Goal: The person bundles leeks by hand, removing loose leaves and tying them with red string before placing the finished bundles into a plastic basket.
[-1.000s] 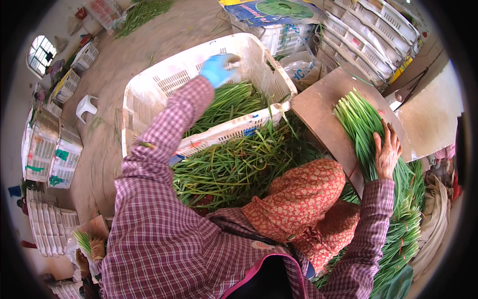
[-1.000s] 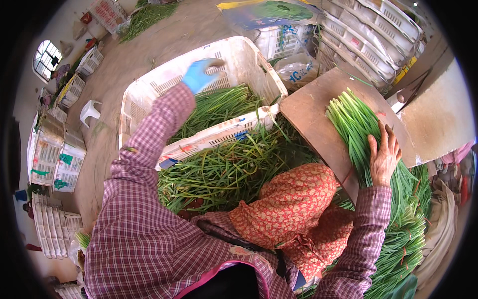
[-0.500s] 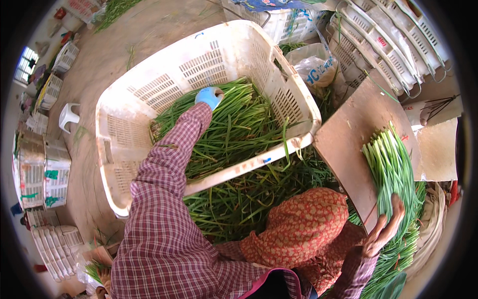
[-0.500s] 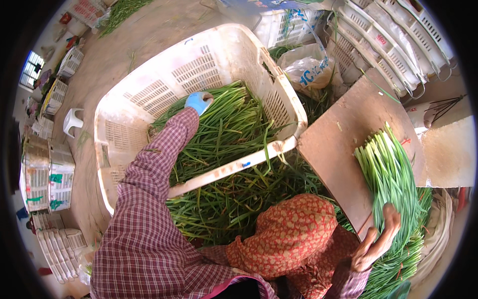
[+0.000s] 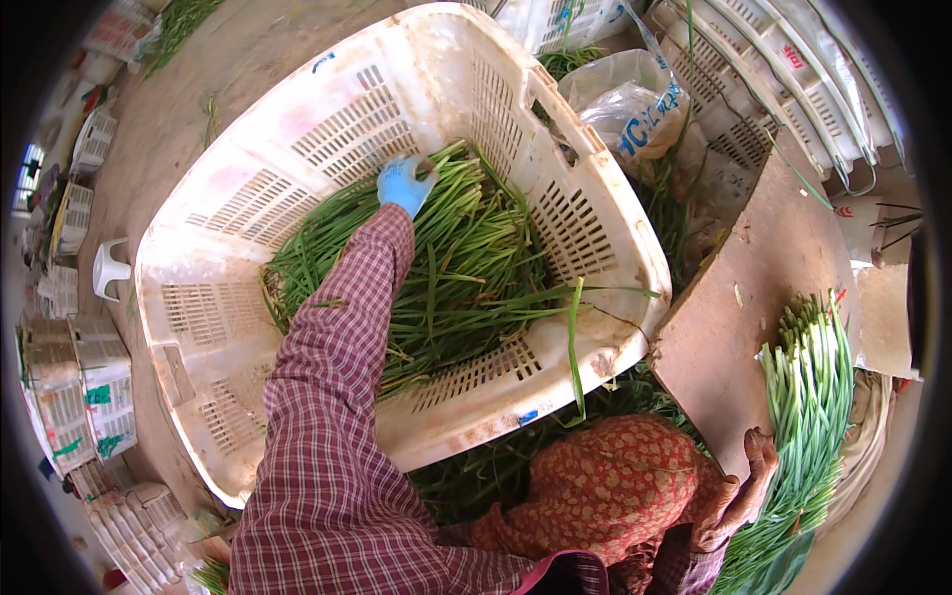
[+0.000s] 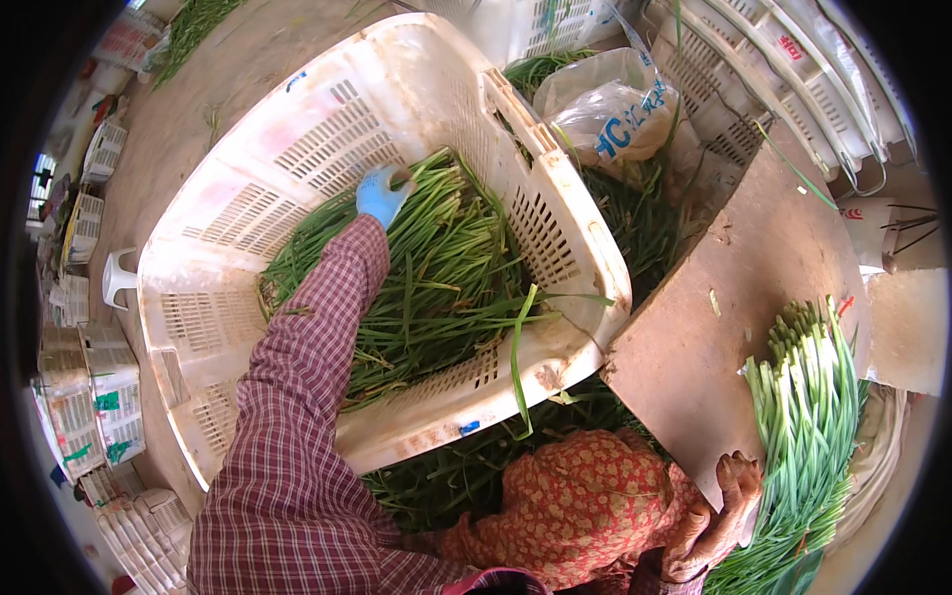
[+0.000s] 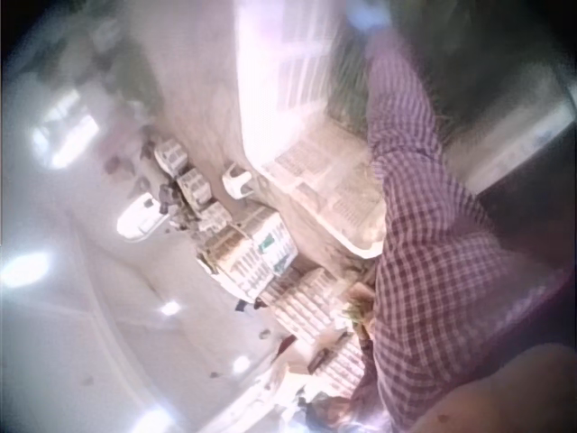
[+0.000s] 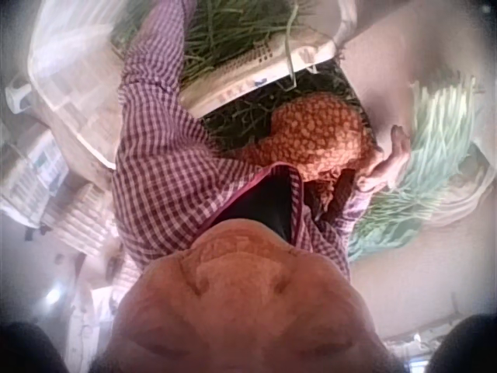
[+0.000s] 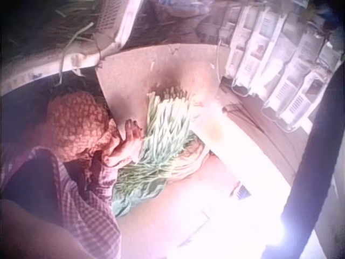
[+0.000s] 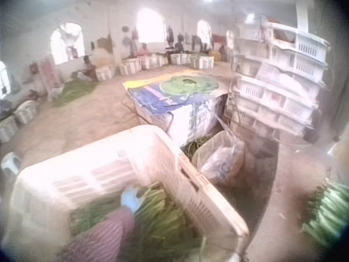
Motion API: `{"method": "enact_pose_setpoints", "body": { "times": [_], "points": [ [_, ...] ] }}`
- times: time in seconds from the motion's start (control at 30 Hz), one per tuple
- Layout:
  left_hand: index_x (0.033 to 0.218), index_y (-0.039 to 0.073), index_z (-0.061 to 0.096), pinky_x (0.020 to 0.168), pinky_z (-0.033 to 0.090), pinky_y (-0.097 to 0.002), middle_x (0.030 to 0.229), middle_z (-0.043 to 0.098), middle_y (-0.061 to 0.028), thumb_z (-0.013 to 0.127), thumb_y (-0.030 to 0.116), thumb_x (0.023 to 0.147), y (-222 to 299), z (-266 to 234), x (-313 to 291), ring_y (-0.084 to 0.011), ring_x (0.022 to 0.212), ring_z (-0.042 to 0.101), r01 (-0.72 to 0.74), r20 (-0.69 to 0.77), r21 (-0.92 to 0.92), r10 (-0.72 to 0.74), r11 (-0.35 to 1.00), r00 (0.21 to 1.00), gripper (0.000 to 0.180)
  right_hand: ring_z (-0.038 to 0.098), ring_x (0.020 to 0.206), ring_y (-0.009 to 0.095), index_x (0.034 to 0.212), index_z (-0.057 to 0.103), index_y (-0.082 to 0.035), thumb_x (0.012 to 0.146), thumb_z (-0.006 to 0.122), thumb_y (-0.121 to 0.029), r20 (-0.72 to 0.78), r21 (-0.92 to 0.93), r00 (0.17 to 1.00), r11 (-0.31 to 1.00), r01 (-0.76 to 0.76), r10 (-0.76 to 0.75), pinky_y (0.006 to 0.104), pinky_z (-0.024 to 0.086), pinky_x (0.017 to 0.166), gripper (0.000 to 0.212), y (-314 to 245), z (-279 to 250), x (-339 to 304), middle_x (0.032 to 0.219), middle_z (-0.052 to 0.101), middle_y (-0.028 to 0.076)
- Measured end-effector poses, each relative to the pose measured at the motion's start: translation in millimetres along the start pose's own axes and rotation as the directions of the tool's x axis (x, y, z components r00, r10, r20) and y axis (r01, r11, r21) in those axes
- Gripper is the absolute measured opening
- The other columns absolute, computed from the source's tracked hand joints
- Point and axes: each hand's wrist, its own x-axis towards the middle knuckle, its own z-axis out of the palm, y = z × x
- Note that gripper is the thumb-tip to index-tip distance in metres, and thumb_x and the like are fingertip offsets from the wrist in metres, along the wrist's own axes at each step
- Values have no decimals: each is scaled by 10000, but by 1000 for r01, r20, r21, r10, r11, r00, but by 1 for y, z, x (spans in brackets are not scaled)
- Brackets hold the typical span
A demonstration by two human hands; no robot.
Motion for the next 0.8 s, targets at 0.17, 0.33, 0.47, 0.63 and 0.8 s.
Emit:
{"method": "enact_pose_setpoints", "body": {
  "times": [0.17, 0.33, 0.47, 0.63, 0.8],
  "points": [
    [1278, 147, 492, 1011, 368, -438, 1278, 508, -133, 686, 400, 761, 33, -3, 18, -321, 1189, 472, -87, 255, -83, 106, 993, 961, 608, 515, 1069, 372, 1141, 558, 15, 944, 432, -405, 56, 29, 998, 999, -15, 14, 524, 336, 993, 480, -6, 11, 9, 1071, 561, 203],
    [1427, 100, 297, 1059, 332, -408, 1418, 386, -179, 708, 488, 703, 32, 15, 35, -315, 1289, 393, -43, 514, 113, -22, 993, 857, 919, 523, 1035, 385, 1123, 554, 20, 923, 472, -350, 135, 68, 991, 997, -23, 13, 504, 366, 972, 429, -7, 12, 9, 1045, 570, 204],
    [1383, 48, 365, 1023, 378, -400, 1363, 454, -181, 705, 477, 693, 42, 15, 40, -308, 1248, 442, -77, 566, 211, -58, 974, 822, 881, 544, 997, 365, 1090, 564, 20, 893, 521, -286, 159, 97, 987, 994, -51, 35, 483, 391, 952, 366, -12, 12, 13, 991, 591, 186],
    [1302, 16, 482, 1002, 399, -411, 1342, 473, -184, 723, 458, 673, 25, 13, 34, -305, 1225, 461, -6, 457, 68, -26, 998, 889, 805, 556, 949, 350, 1014, 592, 18, 844, 567, -194, 190, 95, 981, 993, -63, 44, 474, 407, 930, 273, -15, 11, 16, 938, 604, 165],
    [1255, -47, 494, 953, 442, -366, 1157, 592, -209, 826, 234, 627, -14, -4, 21, -280, 1048, 585, 288, 312, -615, -109, 733, 944, 763, 558, 937, 342, 1003, 596, 16, 835, 564, -176, 168, 98, 985, 994, -53, 36, 461, 425, 890, 257, -9, 11, 12, 940, 604, 165]
  ]
}}
